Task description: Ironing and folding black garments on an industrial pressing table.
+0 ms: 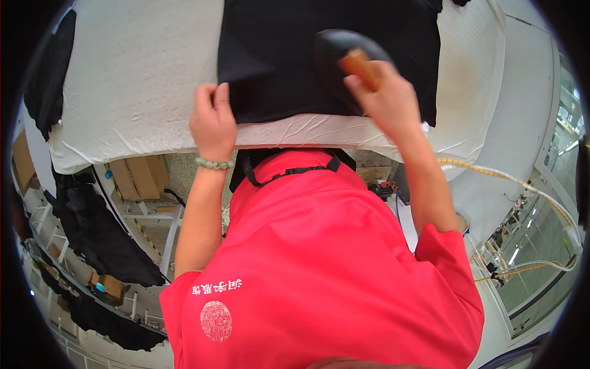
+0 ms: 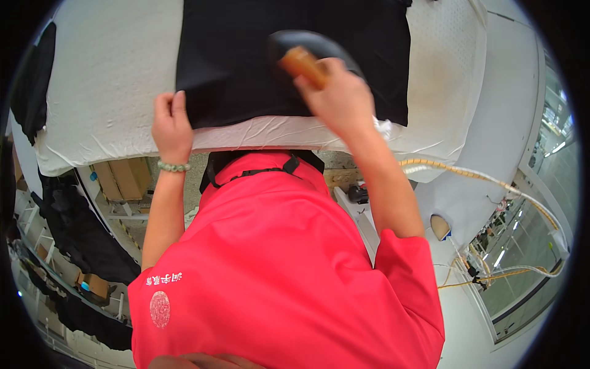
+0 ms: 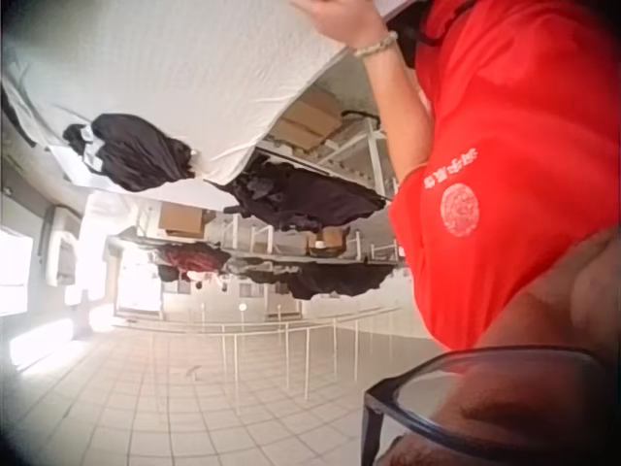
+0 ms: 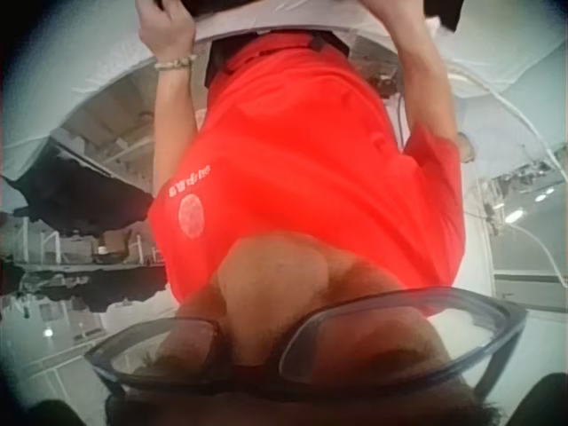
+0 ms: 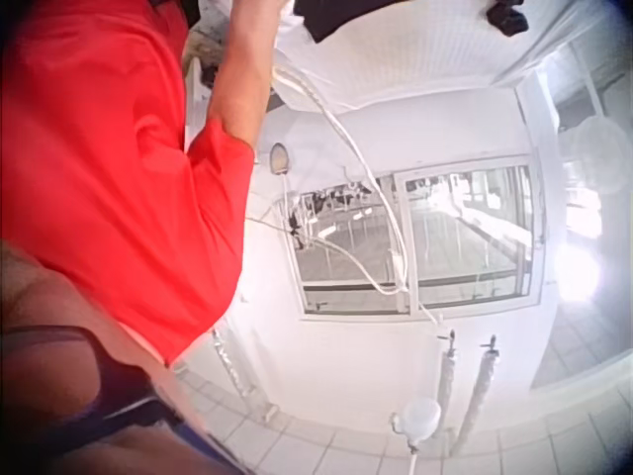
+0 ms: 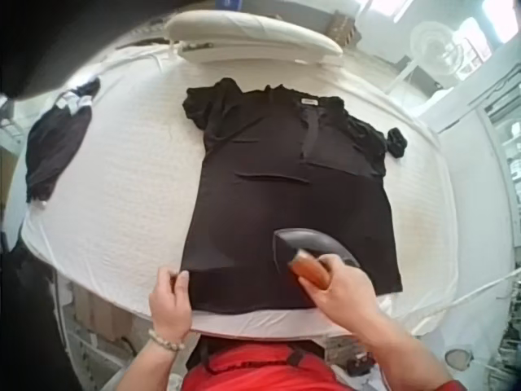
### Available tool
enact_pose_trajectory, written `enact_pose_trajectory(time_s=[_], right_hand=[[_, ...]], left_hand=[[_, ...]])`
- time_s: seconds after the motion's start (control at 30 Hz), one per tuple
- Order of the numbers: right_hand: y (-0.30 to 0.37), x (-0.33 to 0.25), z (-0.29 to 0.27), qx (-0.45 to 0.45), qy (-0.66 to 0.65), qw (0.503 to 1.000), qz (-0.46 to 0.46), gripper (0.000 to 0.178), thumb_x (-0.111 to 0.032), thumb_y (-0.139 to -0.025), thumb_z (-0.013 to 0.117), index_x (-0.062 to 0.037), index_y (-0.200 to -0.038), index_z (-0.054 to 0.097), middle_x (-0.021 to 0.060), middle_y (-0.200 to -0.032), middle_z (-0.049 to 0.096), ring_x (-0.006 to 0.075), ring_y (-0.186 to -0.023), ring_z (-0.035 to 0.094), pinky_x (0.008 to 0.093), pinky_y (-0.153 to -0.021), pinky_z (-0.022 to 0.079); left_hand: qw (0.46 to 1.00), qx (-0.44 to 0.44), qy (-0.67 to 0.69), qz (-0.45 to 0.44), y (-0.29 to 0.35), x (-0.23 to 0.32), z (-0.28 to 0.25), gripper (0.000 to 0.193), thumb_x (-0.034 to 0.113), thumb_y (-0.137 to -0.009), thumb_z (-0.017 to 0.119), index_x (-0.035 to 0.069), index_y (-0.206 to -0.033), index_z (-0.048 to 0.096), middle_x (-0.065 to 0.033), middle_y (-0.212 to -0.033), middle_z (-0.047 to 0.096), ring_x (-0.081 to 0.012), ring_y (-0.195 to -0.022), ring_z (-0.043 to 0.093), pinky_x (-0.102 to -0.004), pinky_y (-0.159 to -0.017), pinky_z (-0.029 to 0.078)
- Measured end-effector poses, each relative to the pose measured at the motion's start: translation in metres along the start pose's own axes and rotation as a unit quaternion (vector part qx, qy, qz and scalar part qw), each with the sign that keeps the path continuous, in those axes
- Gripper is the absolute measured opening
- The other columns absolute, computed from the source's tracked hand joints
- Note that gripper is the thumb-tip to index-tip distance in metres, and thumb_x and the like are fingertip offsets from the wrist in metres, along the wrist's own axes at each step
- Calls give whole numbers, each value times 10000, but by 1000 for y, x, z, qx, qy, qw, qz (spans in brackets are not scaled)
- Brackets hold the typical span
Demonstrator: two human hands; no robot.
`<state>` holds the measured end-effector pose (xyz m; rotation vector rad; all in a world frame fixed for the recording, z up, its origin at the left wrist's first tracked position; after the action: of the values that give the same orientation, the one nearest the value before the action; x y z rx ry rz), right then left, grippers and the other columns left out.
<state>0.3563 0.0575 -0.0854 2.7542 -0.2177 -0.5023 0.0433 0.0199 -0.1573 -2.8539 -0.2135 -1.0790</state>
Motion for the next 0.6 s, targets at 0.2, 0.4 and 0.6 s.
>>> enact_pose_trajectory(time_s=[0.2,0.4,0.6], right_hand=[[-11,-56,-2,-236,-4,948,-215,386,-420,-915,745,-69,-1073,716,209,-926,737,421,-897,713,477,-784,568],[-103,38,-90,98,15,988,-119,516,-529,-903,706,-34,-1047,734,190,-937,755,416,-900,724,491,-796,579],[-111,250,-157,95,48,992,71,460,-468,-929,703,-49,-1118,725,178,-895,747,327,-899,732,424,-793,542]], left_hand=[[961,-6,225,-161,0,13,-5,267,292,-1065,618,36,-987,610,15,-838,593,-96,-782,530,-258,-726,444],[904,-18,375,-207,17,5,-7,229,255,-1086,587,38,-1018,613,27,-928,625,-58,-834,542,-237,-773,459],[884,-19,399,-243,37,6,-6,217,260,-1072,617,47,-1036,635,23,-948,651,-49,-857,559,-217,-777,460]])
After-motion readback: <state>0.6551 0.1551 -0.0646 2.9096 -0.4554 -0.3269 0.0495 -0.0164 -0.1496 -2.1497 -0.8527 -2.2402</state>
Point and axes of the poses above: each hand's wrist, its own y-axis away from the middle knuckle, its own z-axis out of the palm, x = y × z, the point moved 6 cm from there along -y, towards the middle knuckle
